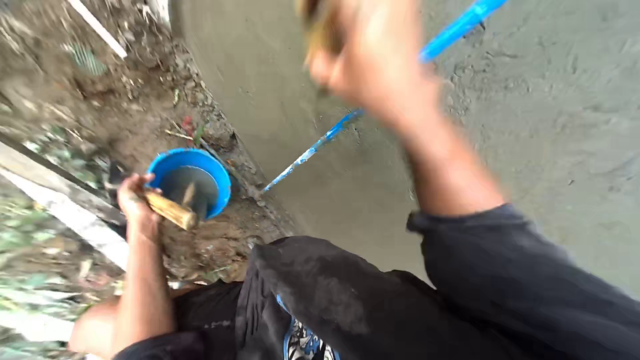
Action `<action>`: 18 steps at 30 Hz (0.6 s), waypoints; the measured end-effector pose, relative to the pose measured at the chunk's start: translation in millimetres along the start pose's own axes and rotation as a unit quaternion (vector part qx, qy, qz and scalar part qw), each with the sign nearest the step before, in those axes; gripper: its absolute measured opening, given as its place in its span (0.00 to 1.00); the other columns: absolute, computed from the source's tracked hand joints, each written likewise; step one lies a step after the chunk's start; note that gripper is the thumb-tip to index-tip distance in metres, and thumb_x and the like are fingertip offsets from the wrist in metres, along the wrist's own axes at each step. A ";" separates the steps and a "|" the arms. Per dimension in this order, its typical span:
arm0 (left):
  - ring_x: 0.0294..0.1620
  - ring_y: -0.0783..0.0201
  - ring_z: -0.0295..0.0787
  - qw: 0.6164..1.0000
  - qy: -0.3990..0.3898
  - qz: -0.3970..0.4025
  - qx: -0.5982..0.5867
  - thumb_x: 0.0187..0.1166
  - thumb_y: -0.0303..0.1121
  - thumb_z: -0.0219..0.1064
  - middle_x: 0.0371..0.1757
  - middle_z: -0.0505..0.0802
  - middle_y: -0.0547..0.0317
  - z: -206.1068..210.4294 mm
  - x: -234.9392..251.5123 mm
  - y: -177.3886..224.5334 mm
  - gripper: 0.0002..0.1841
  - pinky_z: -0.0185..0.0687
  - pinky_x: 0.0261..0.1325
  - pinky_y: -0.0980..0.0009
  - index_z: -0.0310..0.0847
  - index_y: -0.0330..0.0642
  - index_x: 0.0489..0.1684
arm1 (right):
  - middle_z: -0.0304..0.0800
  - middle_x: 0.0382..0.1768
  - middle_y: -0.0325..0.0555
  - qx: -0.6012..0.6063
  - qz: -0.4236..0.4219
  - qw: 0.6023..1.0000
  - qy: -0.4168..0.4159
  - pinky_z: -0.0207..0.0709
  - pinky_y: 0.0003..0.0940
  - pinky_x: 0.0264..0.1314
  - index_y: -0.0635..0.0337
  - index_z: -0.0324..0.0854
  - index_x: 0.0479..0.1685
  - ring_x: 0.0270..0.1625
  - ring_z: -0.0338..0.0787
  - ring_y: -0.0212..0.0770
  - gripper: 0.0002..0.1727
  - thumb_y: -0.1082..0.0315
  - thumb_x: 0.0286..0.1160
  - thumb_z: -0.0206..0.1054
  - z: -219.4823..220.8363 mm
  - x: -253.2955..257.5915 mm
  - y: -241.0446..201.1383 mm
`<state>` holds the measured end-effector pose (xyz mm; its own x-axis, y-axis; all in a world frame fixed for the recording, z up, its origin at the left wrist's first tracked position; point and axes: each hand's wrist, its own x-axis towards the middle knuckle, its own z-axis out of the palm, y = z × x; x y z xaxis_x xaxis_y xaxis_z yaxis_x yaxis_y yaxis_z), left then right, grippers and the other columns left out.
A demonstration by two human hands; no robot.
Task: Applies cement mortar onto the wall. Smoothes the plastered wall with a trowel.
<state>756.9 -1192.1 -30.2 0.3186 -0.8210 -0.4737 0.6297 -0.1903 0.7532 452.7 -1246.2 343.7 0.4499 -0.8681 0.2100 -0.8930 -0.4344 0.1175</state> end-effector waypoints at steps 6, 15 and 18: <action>0.18 0.71 0.82 0.993 0.029 -0.061 0.092 0.89 0.33 0.47 0.28 0.91 0.61 30.4 -27.8 -23.0 0.14 0.81 0.22 0.75 0.78 0.42 0.38 | 0.90 0.57 0.54 0.262 0.003 0.958 -0.116 0.85 0.51 0.61 0.49 0.87 0.67 0.59 0.90 0.54 0.22 0.66 0.72 0.71 168.9 -225.3 26.8; 0.12 0.68 0.77 0.983 0.016 -0.158 0.094 0.88 0.40 0.43 0.17 0.83 0.62 121.2 -64.7 -58.0 0.18 0.76 0.16 0.74 0.75 0.45 0.34 | 0.85 0.68 0.58 0.429 0.308 0.816 -0.237 0.71 0.53 0.80 0.58 0.78 0.71 0.75 0.82 0.56 0.27 0.59 0.74 0.74 271.1 -311.6 87.8; 0.11 0.70 0.76 0.981 0.007 -0.180 0.077 0.87 0.41 0.42 0.16 0.82 0.63 140.7 -76.8 -67.6 0.19 0.74 0.14 0.76 0.76 0.45 0.32 | 0.85 0.68 0.64 0.515 0.364 0.738 -0.240 0.75 0.60 0.75 0.56 0.65 0.85 0.71 0.85 0.61 0.39 0.60 0.72 0.75 293.0 -307.8 83.1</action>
<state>590.2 -1191.9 19.4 0.1057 -0.6788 -0.7267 0.5882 -0.5465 0.5961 236.8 -1085.5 4.4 0.0112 -0.8391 -0.5439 -0.5426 0.4518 -0.7082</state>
